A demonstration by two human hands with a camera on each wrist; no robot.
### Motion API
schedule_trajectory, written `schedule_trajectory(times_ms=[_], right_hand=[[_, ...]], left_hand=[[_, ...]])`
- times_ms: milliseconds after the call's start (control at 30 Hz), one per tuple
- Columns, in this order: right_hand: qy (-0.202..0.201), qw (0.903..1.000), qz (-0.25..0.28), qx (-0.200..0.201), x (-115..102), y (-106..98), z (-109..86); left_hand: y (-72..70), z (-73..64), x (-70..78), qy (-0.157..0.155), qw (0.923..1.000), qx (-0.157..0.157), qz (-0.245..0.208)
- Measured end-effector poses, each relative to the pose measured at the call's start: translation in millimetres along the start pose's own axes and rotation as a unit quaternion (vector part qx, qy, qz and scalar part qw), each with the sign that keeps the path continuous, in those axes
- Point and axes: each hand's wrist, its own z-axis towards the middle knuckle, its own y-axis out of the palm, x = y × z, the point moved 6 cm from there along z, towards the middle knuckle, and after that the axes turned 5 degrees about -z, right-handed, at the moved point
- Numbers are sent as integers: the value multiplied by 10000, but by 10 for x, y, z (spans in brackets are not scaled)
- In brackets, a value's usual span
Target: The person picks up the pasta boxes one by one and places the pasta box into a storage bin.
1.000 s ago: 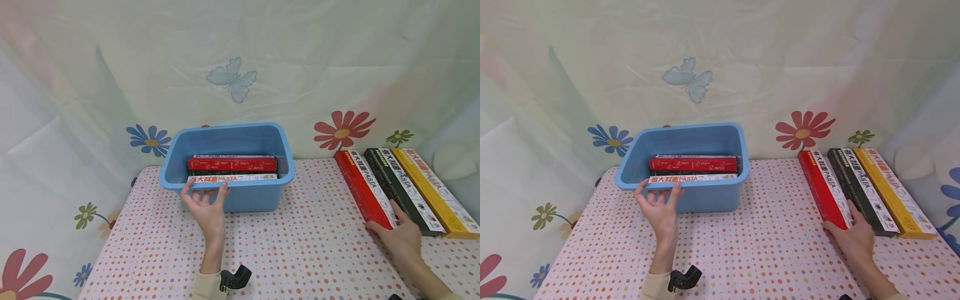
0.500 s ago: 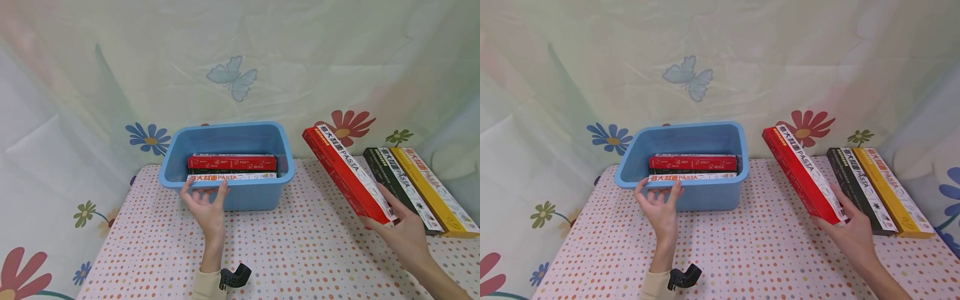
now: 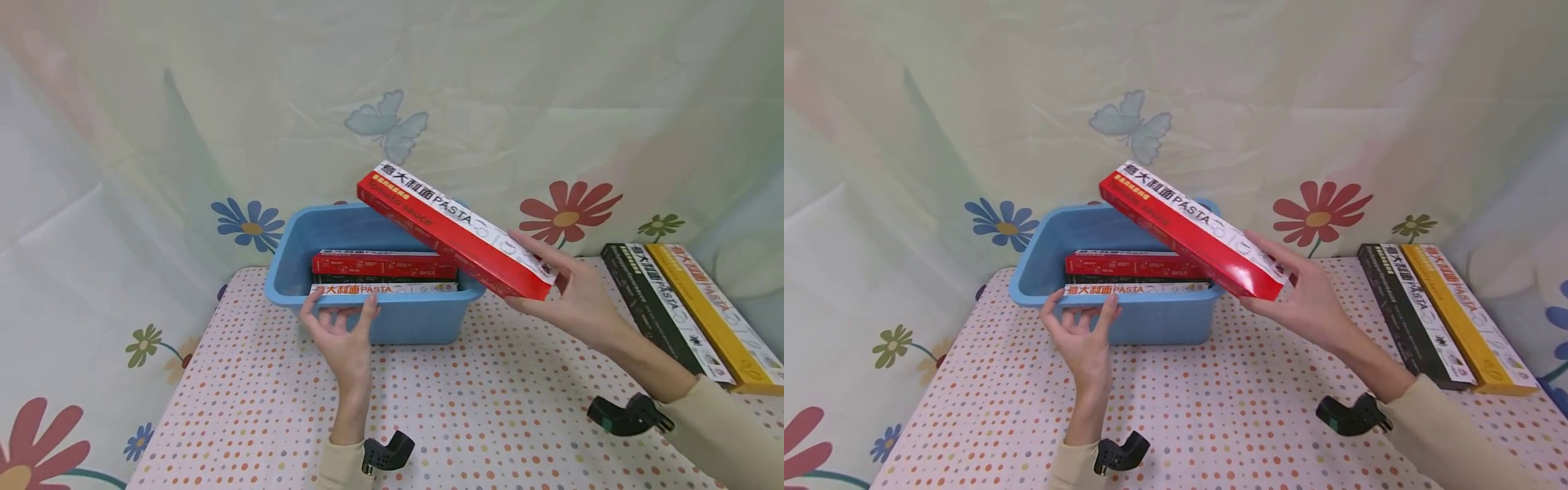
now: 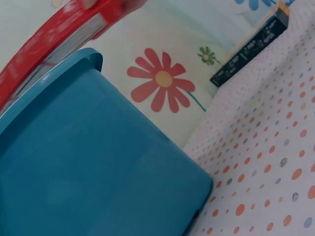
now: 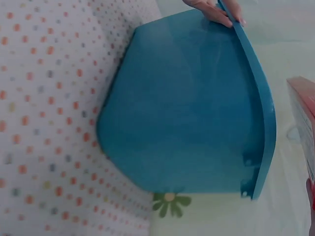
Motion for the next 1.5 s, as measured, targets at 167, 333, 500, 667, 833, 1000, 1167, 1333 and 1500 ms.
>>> schedule_trajectory(times_ms=[167, 333, 500, 667, 833, 1000, 1167, 1333, 1500], right_hand=[[-205, 9963, -68, -835, -204, 192, 433], [-257, 9853, -34, -1686, -231, 422, 752], [-381, 9739, -19, -2237, -208, 646, 876], [-470, 9633, 58, -2642, -163, 791, 921], [-671, 9562, -198, -2844, -141, 863, 975], [-789, 9448, -341, -3161, -157, 952, 1038], [-817, 9374, -364, -3366, -161, 1029, 1078], [-788, 9329, -529, -3474, -153, 1054, 1115], [-622, 9258, -673, -3669, -144, 1079, 1148]], left_hand=[[19, 0, -9, -69, 10000, -50, -14], [15, -2, -11, -142, 9999, -40, 12], [-9, 0, -4, -123, 9999, 8, 59], [-19, 7, 1, -87, 9999, 60, -7], [-16, 1, -3, -95, 9999, 51, -56], [-21, -4, -6, -83, 9999, 80, 22], [-17, -6, -14, -84, 9999, 72, 33], [-15, -12, -22, -89, 9999, 61, 28], [-26, -7, -20, -69, 9999, 64, 43]])
